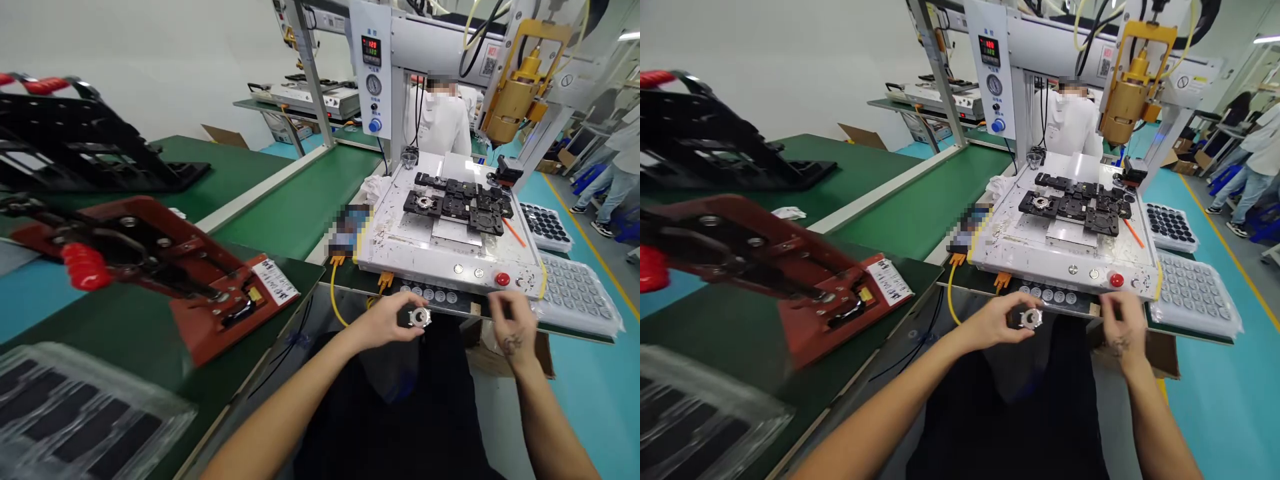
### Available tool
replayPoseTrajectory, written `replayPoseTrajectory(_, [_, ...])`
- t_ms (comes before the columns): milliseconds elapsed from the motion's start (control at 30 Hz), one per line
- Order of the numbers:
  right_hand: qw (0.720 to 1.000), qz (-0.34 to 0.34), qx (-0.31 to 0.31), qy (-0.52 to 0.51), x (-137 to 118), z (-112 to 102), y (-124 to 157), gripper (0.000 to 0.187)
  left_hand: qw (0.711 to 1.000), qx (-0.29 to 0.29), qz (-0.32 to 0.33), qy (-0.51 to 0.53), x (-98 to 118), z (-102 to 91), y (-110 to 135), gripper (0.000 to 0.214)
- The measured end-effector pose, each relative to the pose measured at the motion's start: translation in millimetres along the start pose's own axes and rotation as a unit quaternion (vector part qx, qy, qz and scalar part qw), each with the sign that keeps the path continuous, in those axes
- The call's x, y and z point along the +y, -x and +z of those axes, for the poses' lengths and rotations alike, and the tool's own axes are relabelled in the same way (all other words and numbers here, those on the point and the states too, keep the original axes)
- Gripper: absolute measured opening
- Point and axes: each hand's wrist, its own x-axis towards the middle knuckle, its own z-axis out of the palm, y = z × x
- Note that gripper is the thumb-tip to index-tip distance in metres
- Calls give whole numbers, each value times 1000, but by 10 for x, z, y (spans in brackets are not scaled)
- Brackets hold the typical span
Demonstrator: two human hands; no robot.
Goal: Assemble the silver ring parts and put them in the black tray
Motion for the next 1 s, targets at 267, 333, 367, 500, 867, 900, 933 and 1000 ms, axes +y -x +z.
replayPoseTrajectory(267, [989,-30,-145,-26,-78,477,438,38,989,-94,80,-82,-337,470,-599,41])
replayPoseTrajectory(333, [989,-16,-147,-21,-36,458,469,36,987,-103,87,-88,-371,499,-564,42])
replayPoseTrajectory(367, [988,-12,-150,-20,-23,447,471,34,986,-106,91,-90,-383,512,-527,42])
replayPoseTrajectory(500, [983,-23,-180,-26,10,458,407,30,986,-105,95,-86,-412,554,-401,41])
replayPoseTrajectory(867, [975,-80,-182,-97,260,564,754,29,988,-127,57,-60,-277,467,-419,38])
replayPoseTrajectory(900, [975,-80,-180,-104,250,525,834,28,988,-129,56,-60,-260,453,-414,38])
replayPoseTrajectory(933, [975,-76,-176,-110,233,471,905,25,988,-130,55,-63,-252,444,-415,38])
replayPoseTrajectory(1000, [979,-57,-161,-114,191,335,993,20,987,-124,55,-80,-265,444,-440,39])
